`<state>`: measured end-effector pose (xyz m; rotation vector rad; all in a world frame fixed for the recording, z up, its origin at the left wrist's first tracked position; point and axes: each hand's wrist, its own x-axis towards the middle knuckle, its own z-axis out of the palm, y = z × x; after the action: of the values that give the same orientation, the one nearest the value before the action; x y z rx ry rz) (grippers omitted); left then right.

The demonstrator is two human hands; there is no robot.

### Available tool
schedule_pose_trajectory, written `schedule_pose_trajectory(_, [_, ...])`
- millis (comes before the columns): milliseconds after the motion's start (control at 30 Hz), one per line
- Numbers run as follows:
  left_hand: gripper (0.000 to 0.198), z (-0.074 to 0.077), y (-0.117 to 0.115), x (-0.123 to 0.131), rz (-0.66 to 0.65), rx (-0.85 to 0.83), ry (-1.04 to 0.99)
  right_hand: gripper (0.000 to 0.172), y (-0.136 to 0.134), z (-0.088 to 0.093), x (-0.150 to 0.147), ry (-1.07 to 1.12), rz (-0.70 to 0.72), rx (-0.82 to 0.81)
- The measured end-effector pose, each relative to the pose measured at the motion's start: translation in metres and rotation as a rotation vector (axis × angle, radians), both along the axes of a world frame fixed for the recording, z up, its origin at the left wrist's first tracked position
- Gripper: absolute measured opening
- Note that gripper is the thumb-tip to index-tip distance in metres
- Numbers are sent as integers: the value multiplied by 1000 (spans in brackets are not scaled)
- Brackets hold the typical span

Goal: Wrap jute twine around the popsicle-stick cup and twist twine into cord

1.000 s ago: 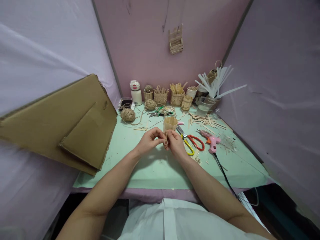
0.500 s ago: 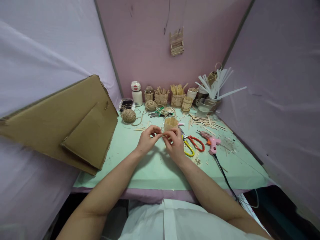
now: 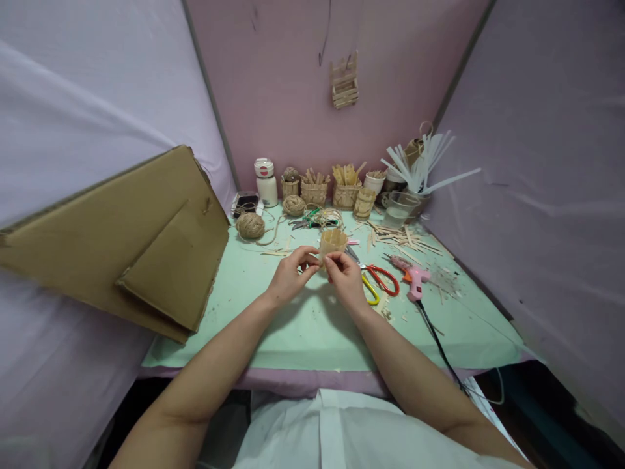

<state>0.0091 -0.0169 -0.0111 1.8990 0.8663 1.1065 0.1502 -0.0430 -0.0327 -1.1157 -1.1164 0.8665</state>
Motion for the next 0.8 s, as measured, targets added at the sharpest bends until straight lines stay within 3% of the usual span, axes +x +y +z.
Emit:
schedule_pose_trajectory(333, [24,0,0,1,8,-41,-32,27,-1,10,-1,207,149,-234])
schedule_pose_trajectory(533, [18,-4,3,2,-20,-106,-108,26,-2,10,-4,253,95,-161])
schedule_pose_trajectory(800, [19,-7,7,3,52,-231,-80,25,-1,3,-4,111,21,-97])
